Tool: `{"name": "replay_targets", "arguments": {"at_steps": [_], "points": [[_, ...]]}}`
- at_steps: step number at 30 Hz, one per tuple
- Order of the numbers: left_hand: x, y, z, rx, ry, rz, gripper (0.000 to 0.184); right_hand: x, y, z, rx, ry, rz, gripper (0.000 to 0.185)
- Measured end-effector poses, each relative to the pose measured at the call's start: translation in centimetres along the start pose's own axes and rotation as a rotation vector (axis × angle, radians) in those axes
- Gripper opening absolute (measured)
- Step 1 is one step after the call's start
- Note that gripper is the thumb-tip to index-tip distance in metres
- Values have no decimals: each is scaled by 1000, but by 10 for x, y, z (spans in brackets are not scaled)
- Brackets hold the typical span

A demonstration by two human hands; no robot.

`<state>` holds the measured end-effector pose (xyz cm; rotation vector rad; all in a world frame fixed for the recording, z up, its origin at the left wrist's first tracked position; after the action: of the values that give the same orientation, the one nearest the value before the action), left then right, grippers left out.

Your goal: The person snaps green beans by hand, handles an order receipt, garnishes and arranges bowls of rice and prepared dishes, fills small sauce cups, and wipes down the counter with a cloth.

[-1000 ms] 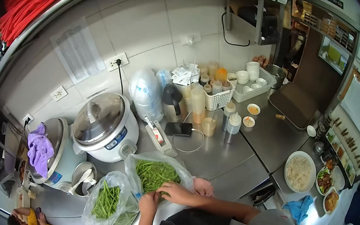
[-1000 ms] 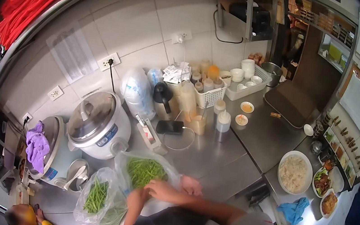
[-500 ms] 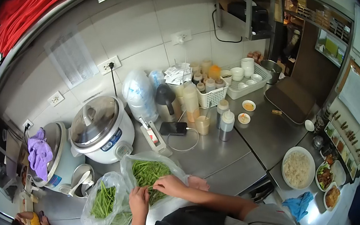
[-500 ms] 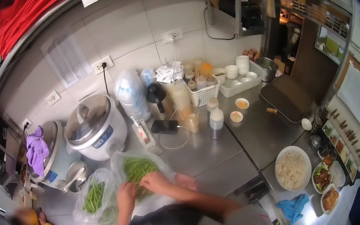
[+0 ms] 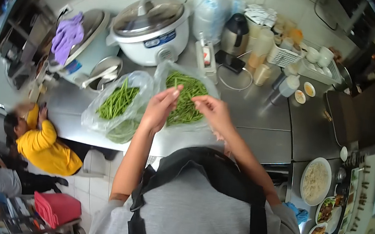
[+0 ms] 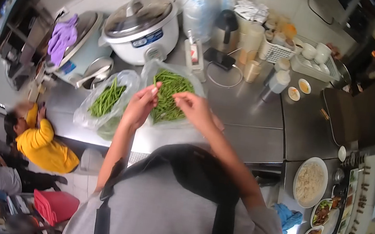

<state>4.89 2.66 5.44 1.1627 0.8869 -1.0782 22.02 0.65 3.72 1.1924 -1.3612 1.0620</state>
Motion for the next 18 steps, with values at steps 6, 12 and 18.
{"name": "replay_targets", "arguments": {"at_steps": [6, 12, 18], "points": [[-12, -3, 7, 55, 61, -39, 27, 21, 21, 5, 119, 81, -146, 33], [-11, -16, 16, 82, 1, -15, 25, 26, 53, 23, 255, 137, -89, 28], [1, -31, 19, 38, -7, 170, 22, 1, 75, 34, 23, 573, -811, 20]]}}
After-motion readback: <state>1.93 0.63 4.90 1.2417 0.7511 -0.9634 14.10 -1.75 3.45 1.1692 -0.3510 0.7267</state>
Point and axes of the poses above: each hand's wrist, its own z-axis away from the middle knuckle, its own y-axis out of the palm, x = y × z, the point moved 6 cm from there along -z, towards the middle knuckle, and after that the axes turned 15 degrees about -x, right-handed, at the moved point
